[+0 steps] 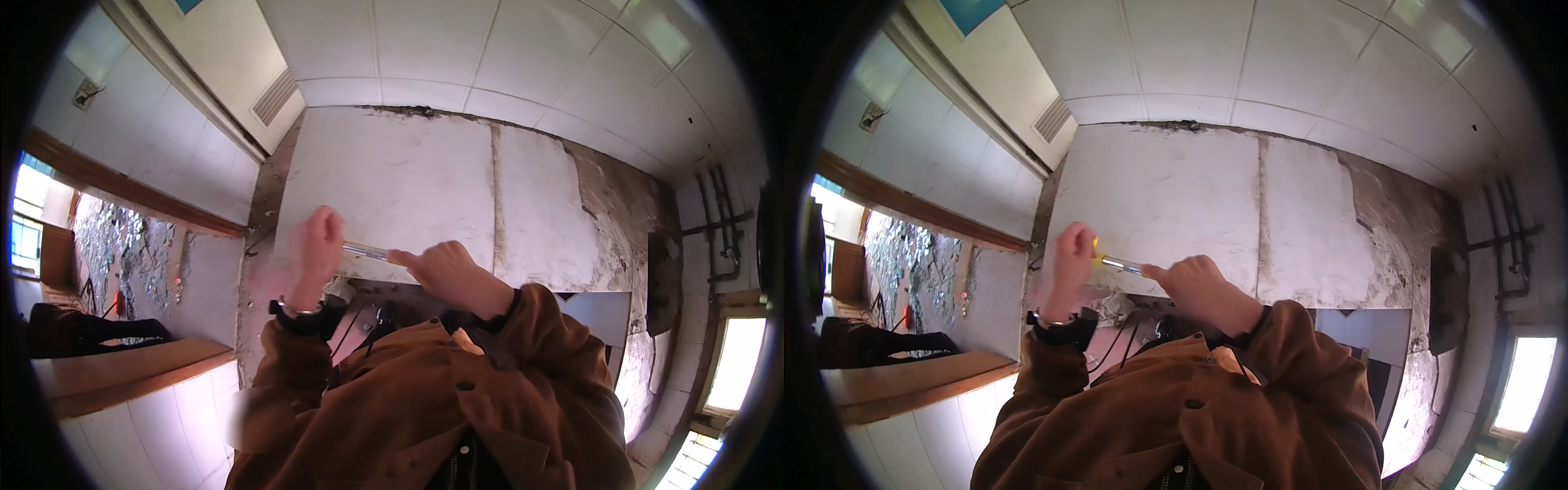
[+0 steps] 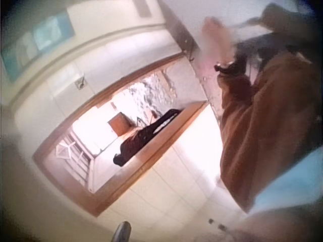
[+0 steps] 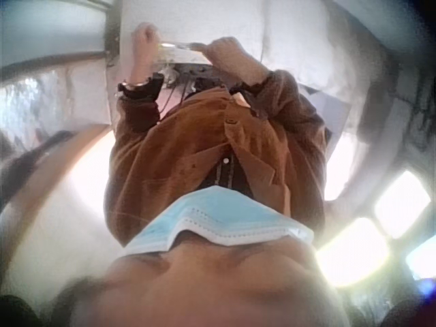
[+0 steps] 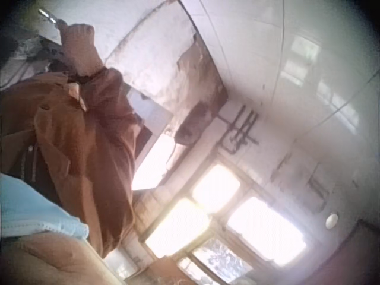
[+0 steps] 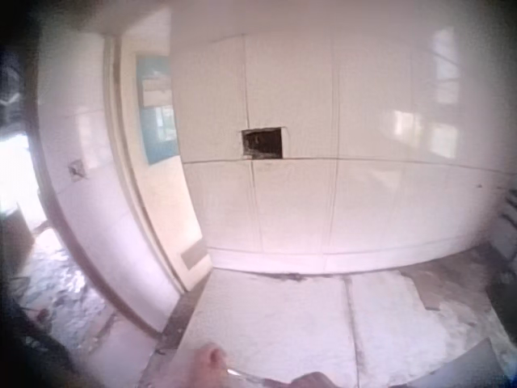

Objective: The person uses a yellow scraper to remove material from a white tiled surface in a small room. They repeatedly scrape along the seams and edges of the tiles, working methodically across the area.

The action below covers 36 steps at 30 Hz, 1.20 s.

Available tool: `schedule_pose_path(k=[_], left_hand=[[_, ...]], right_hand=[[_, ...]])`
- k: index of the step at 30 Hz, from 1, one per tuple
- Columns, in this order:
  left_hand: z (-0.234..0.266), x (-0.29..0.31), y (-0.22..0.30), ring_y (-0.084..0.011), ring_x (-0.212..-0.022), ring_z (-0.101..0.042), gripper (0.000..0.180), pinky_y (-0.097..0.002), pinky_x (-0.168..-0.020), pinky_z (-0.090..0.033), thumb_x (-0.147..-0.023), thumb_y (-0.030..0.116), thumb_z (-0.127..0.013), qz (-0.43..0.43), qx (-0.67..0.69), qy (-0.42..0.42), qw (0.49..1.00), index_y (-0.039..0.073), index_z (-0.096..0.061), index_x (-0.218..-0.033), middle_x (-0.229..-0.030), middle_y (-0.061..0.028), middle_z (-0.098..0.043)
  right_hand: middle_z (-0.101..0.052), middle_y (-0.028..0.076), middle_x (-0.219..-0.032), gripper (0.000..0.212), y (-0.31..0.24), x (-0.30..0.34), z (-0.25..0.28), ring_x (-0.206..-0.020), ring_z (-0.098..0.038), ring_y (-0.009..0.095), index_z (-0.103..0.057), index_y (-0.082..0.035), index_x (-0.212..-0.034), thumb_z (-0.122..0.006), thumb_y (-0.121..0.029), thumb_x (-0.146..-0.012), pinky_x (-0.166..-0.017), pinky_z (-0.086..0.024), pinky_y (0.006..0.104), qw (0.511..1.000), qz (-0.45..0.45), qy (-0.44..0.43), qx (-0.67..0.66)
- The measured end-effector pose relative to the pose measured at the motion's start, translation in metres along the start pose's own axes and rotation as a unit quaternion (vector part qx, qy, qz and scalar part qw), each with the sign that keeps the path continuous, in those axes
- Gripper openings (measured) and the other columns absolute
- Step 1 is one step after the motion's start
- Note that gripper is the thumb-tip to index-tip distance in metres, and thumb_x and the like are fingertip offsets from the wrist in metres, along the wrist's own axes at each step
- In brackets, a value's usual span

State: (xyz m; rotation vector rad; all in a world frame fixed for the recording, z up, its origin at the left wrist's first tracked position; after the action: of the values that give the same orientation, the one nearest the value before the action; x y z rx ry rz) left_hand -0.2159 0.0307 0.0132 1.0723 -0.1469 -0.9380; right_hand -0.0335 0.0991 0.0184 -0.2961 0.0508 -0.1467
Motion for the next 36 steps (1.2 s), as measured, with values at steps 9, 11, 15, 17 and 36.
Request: schedule_pose_path(k=[9,11,15,17,36], left_hand=[[-0.023,0.045,0.059,-0.0333,-0.059,-0.059,0.005,-0.0399,-0.052,-0.043,-0.089,0.01,-0.056,-0.022,-0.076,-0.144,0.986,0.006,-0.059,-0.086,-0.064,-0.0139,-0.058],[-0.019,0.048,0.06,-0.034,-0.06,-0.059,0.005,-0.0405,-0.053,-0.043,-0.089,0.01,-0.056,-0.01,-0.07,-0.159,0.985,0.006,-0.059,-0.087,-0.063,-0.0136,-0.058],[-0.007,0.043,0.073,-0.0356,-0.059,-0.06,0.003,-0.0449,-0.052,-0.044,-0.088,0.01,-0.056,-0.03,-0.032,-0.094,0.995,0.008,-0.057,-0.087,-0.062,-0.0137,-0.059],[0.0,0.04,0.083,-0.0355,-0.058,-0.059,0.001,-0.0452,-0.051,-0.044,-0.088,0.009,-0.057,-0.06,-0.002,-0.058,0.997,0.008,-0.057,-0.088,-0.061,-0.0139,-0.058],[-0.004,0.043,0.069,-0.0375,-0.061,-0.059,0.004,-0.0462,-0.054,-0.044,-0.086,0.009,-0.059,-0.036,-0.021,-0.045,0.998,0.008,-0.058,-0.089,-0.064,-0.0152,-0.059]], right_hand=[[-0.059,0.002,-0.056,0.04,0.023,0.045,0.018,-0.05,-0.06,0.026,-0.056,-0.026,-0.124,-0.058,-0.02,-0.084,-0.048,-0.046,0.0372,0.985,-0.091,-0.143,0.019],[-0.059,0.005,-0.056,0.035,0.005,0.024,0.008,-0.051,-0.06,0.029,-0.061,-0.025,-0.117,-0.058,-0.016,-0.083,-0.048,-0.046,0.0394,0.994,-0.054,-0.091,-0.006],[-0.06,0.009,-0.059,0.043,-0.025,-0.044,-0.032,-0.057,-0.062,0.032,-0.054,-0.025,-0.125,-0.055,-0.014,-0.084,-0.051,-0.046,0.0431,0.996,0.04,-0.08,0.03],[-0.061,0.011,-0.061,0.046,-0.026,-0.052,-0.036,-0.06,-0.062,0.033,-0.05,-0.025,-0.13,-0.053,-0.015,-0.086,-0.053,-0.046,0.0443,0.994,0.047,-0.093,0.031],[-0.063,0.015,-0.068,0.033,0.025,-0.046,-0.005,-0.065,-0.063,0.037,-0.058,-0.024,-0.122,-0.058,-0.023,-0.089,-0.058,-0.048,0.0485,0.998,-0.056,0.018,-0.022]])
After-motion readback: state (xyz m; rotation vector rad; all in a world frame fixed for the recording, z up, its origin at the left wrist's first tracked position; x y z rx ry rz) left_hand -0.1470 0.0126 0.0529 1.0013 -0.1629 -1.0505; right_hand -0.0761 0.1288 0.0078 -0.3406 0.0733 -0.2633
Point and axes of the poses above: each hand's wrist, its own x-axis away from the middle knuckle, its own z-axis out of the back of the hand, y = z × x, the point moved 9 cm from there along -x, towards the middle knuckle
